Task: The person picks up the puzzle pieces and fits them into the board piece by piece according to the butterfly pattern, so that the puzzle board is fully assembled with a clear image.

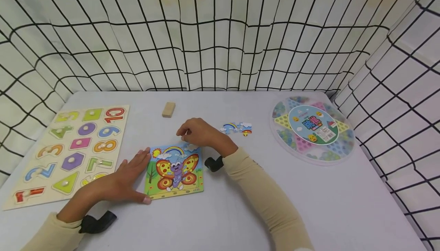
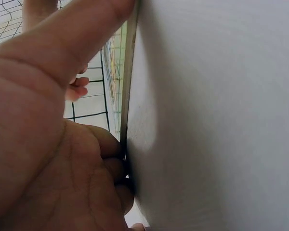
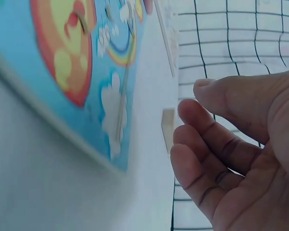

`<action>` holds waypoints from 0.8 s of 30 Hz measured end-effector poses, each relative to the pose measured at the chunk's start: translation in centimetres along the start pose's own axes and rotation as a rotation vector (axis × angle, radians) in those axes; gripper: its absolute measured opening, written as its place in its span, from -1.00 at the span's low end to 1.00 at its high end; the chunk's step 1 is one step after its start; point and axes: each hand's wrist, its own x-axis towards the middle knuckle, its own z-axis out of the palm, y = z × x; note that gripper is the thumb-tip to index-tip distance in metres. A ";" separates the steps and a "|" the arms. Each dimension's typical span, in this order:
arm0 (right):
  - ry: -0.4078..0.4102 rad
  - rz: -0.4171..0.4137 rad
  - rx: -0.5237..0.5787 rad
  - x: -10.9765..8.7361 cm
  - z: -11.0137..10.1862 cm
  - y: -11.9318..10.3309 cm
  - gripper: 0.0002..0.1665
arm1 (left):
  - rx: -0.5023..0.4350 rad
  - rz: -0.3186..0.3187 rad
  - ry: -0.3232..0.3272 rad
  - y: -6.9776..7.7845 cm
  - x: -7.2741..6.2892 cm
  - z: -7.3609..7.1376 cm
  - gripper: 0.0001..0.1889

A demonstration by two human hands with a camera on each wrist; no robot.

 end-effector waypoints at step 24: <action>0.171 0.102 0.068 -4.7 -4.1 6.4 -0.78 | 0.004 0.007 0.012 0.0 -0.3 0.0 0.36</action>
